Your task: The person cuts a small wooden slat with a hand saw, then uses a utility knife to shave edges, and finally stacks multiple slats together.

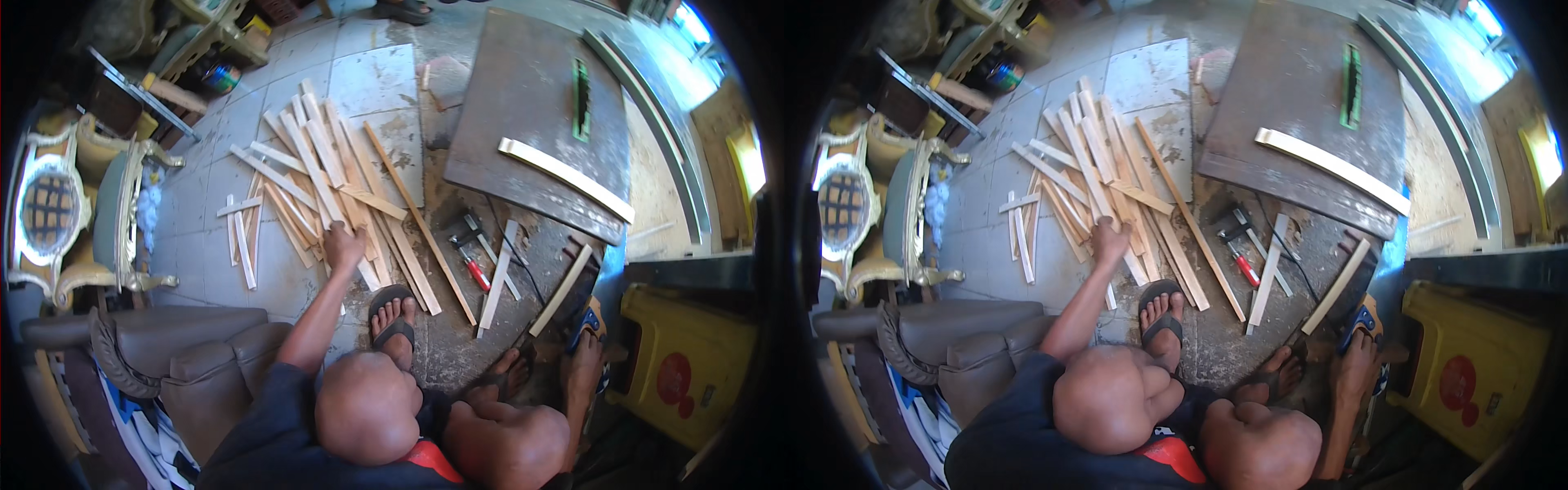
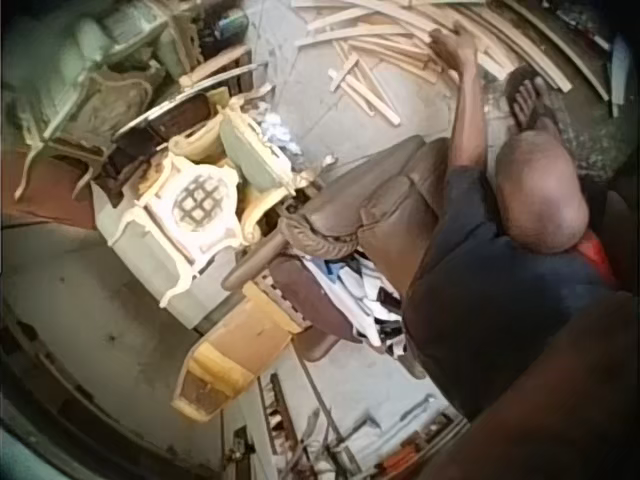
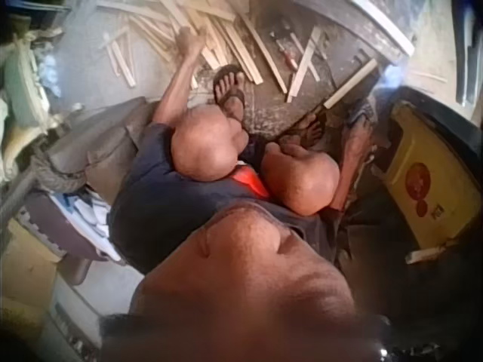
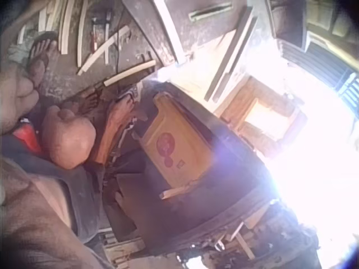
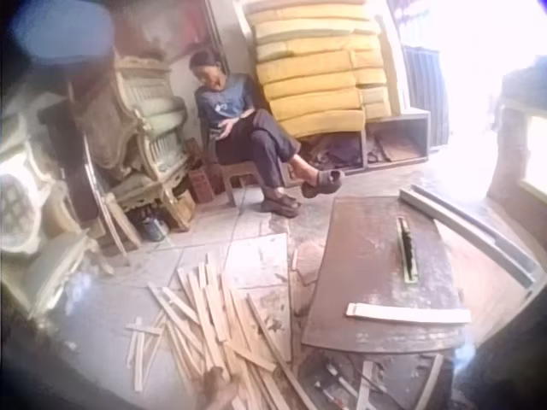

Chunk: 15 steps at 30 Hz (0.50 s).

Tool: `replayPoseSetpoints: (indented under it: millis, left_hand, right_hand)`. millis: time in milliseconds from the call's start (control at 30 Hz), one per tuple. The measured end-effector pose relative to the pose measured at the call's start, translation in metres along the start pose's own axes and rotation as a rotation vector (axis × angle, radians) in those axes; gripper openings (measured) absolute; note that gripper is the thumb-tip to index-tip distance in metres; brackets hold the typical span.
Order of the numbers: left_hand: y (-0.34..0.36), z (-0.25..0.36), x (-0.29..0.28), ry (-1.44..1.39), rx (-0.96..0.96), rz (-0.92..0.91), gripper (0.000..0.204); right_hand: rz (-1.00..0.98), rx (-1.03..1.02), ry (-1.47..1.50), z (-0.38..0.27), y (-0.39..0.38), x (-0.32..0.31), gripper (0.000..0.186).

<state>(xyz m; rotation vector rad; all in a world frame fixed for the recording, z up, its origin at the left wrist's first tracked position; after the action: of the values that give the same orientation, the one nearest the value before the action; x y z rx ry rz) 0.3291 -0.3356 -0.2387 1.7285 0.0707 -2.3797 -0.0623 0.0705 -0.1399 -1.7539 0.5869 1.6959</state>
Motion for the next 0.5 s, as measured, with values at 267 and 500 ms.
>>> replayPoseSetpoints:
  millis: [267,500]
  left_hand:
    - [0.009,-0.024,0.01,-0.126,-0.062,-0.108,0.055]
    - [0.048,-0.076,0.004,-0.378,-0.109,0.115,0.031]
  right_hand:
    - [0.483,-0.227,0.473,-0.067,0.079,-0.093,0.038]
    - [0.587,-0.295,0.229,-0.108,0.185,-0.112,0.053]
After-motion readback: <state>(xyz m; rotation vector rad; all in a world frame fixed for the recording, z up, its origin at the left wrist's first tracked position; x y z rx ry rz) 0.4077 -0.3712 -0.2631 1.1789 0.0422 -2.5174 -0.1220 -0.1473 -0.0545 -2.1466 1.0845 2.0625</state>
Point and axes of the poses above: each hand's wrist, its own y-axis towards the middle knuckle, its own x-axis out of the palm, z = x × y, the point moved 4 cm from there along y, towards the middle knuckle, and after that the axes turned 8 degrees about z, right-handed, at the moved point
